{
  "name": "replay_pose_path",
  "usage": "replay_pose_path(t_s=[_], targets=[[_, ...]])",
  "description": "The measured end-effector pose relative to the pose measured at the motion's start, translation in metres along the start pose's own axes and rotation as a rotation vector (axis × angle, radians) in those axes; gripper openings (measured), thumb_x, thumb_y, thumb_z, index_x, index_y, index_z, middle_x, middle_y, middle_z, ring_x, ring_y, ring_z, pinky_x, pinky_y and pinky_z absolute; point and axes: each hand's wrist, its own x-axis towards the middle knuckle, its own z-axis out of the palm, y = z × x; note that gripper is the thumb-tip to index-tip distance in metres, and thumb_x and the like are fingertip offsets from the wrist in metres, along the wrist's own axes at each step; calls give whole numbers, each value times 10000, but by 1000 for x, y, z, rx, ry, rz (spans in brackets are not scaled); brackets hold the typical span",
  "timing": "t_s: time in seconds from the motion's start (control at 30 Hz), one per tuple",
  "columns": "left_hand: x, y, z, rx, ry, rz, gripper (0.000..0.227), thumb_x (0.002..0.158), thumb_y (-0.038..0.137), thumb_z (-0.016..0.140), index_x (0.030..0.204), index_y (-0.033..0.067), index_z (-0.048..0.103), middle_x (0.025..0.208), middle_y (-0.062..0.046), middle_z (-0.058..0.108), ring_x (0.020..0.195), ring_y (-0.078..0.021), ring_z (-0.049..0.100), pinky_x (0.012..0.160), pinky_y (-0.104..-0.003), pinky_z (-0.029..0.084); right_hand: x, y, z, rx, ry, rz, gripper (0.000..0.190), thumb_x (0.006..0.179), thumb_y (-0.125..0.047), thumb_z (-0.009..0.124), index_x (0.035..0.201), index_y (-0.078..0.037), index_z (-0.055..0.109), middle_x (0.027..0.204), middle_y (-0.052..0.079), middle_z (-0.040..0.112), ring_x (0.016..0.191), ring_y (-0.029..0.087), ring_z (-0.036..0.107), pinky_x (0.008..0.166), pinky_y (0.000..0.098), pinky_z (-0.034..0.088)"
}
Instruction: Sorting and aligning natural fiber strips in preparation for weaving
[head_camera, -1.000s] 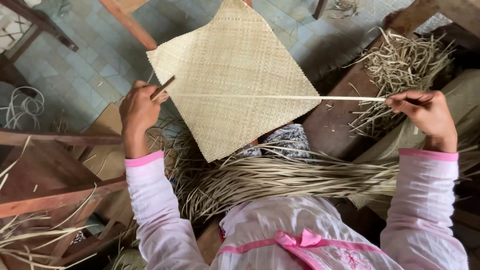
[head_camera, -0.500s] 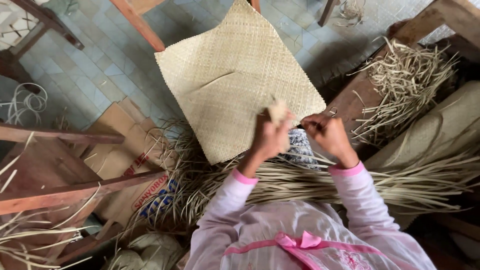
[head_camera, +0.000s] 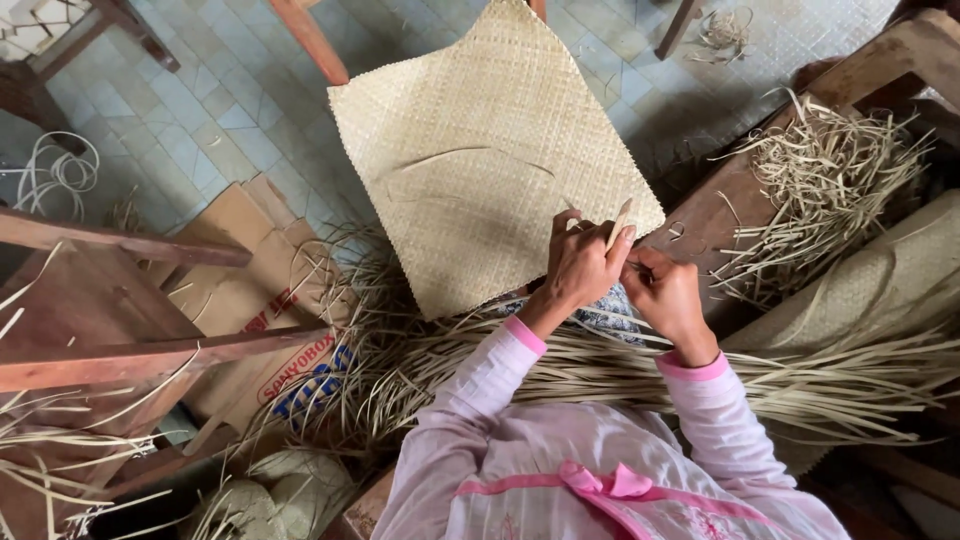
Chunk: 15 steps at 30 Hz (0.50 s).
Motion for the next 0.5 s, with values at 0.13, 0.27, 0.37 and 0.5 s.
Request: replay_pose_path(t_s=[0.13,0.27,0.37,0.5], targets=[[4,5,-5,-22,105,46,369,866,297,449,545,117,476,421,-57,528,467,-182,593,838,-303,370,-5,-6,3,-50,38,-33,20,718,-153,650,737,-154,642,437,24,465,424,181,510,464,269,415],[6,3,-7,-108,179,56,381,875,234,473,521,96,495,396,-59,520,429,-157,575,825,-282,362,-7,-23,5,-201,99,-131,8,736,-134,632,744,-132,629,477,61,509,449,241,547,466,308,439],[8,-23,-4,-71,225,41,360,880,183,477,536,82,511,370,-62,502,422,-167,580,838,-296,359,-9,-47,-2,-193,92,-134,12,748,-135,628,738,-133,634,470,51,516,433,236,544,464,304,443],[4,-73,-7,51,289,41,380,863,200,510,504,78,487,351,-83,482,372,-174,549,812,-296,369,-14,-48,-11,-200,76,-154,11,730,-150,643,729,-149,632,462,43,508,434,237,548,460,301,448]])
